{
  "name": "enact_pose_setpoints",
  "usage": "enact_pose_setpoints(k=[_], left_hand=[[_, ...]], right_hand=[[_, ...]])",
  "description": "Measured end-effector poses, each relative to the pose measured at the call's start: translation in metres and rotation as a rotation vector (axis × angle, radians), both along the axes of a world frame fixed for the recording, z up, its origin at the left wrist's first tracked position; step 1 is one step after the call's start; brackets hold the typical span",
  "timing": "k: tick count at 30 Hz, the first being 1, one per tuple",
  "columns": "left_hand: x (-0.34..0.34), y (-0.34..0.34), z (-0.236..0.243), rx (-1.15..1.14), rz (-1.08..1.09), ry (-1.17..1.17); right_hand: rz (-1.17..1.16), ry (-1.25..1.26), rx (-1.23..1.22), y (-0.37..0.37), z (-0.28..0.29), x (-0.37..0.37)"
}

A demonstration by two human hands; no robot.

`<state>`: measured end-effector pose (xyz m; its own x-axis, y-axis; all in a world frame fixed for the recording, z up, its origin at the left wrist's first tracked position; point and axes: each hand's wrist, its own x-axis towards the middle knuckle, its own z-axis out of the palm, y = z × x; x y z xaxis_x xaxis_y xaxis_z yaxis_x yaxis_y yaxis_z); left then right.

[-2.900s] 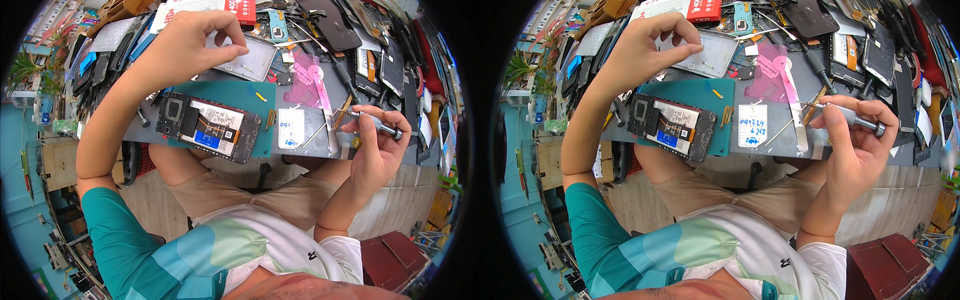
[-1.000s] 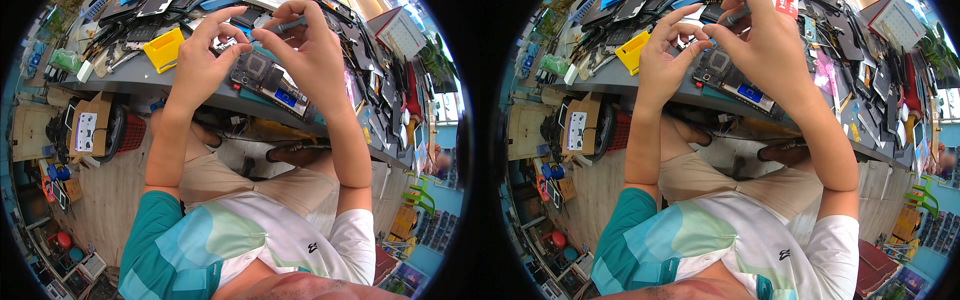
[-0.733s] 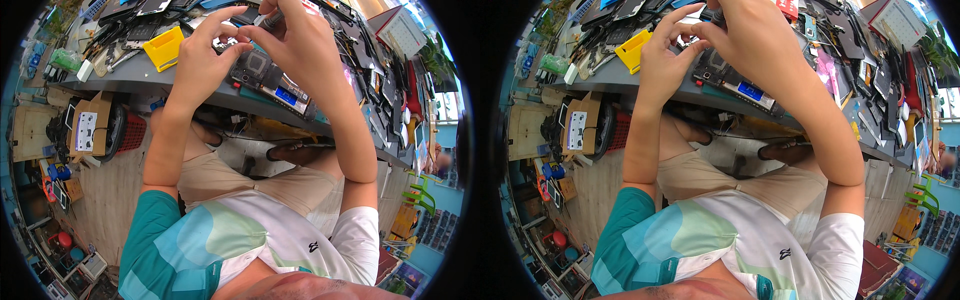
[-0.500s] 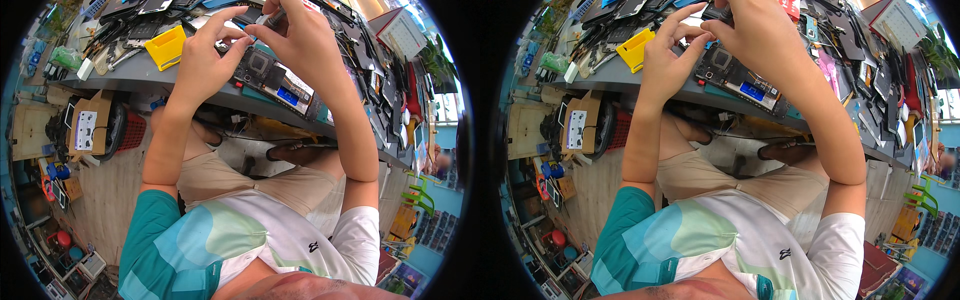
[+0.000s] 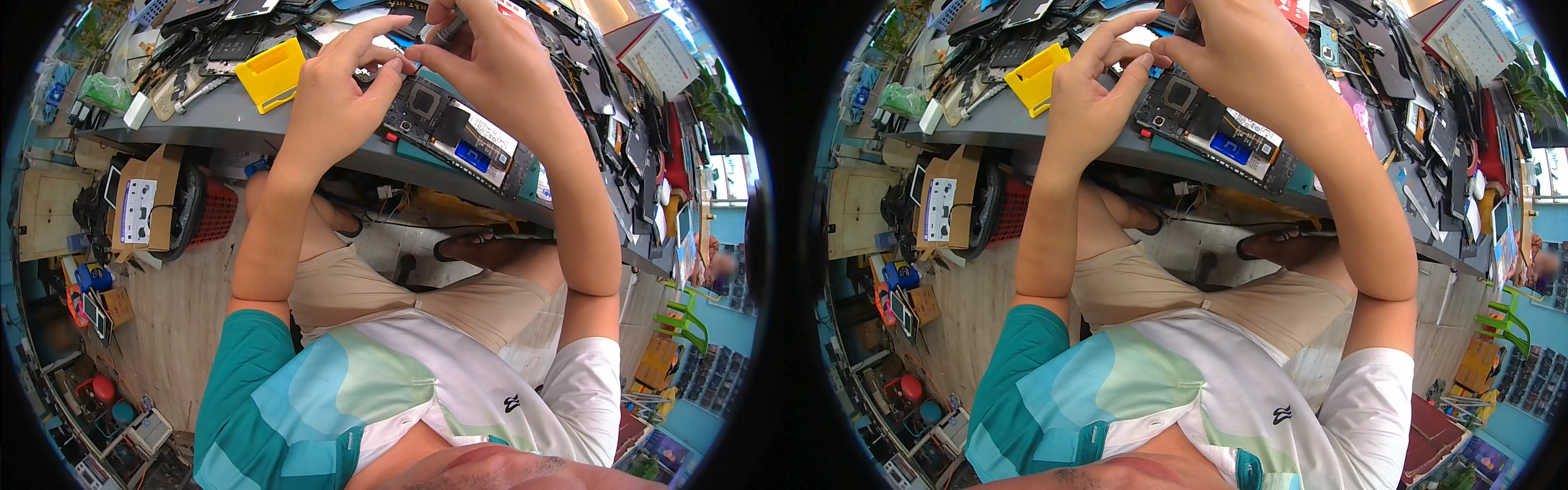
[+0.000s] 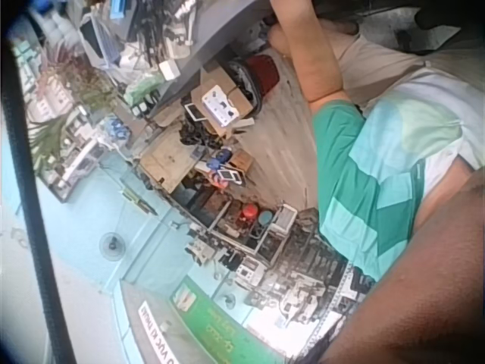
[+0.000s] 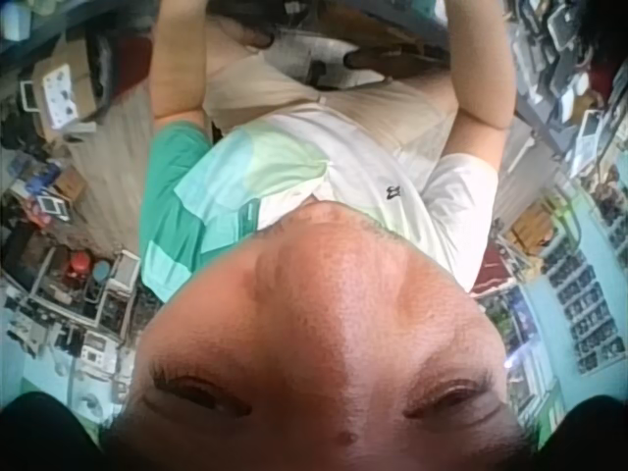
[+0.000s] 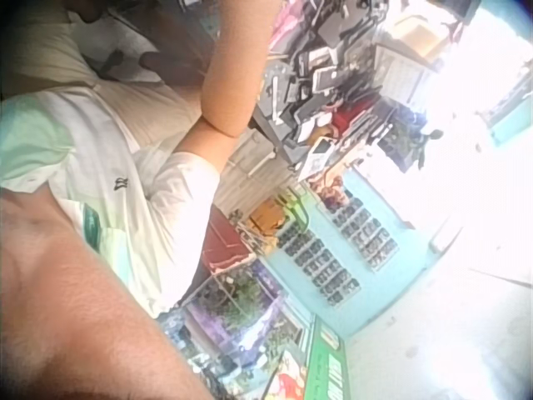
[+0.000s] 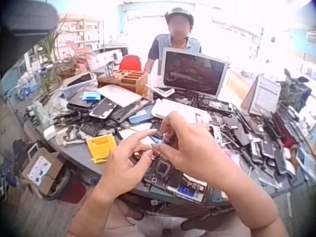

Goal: The person sits on the floor and uses a screwdriver to remove and reinsert screws on a disassembled mobile phone. They repeatedly handle small screws and components on a cluttered workbench.

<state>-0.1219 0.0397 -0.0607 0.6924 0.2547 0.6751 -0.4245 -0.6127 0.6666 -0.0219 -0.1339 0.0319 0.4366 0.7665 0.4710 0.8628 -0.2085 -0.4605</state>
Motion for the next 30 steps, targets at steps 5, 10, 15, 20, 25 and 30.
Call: enact_pose_setpoints(k=[5,10,15,20,25,30], left_hand=[[0.001,-0.002,-0.001,-0.04,0.002,0.061],[0.007,0.004,-0.011,0.027,0.039,0.003],[0.005,0.002,-0.007,0.02,0.041,0.081],[0.005,0.003,-0.009,0.047,0.053,0.054],[0.004,0.002,-0.006,0.111,0.085,-0.022],[0.0,0.003,-0.003,0.088,0.072,0.024]], right_hand=[[0.045,-0.029,-0.047,0.005,-0.003,0.01],[-0.01,-0.096,-0.274,0.011,0.018,0.002],[-0.011,-0.128,-0.297,0.013,0.02,0.007],[0.027,-0.218,-0.234,0.015,0.018,0.01],[-0.079,-0.127,-0.392,0.022,0.03,0.003],[0.029,-0.128,-0.246,0.016,0.015,0.01]])
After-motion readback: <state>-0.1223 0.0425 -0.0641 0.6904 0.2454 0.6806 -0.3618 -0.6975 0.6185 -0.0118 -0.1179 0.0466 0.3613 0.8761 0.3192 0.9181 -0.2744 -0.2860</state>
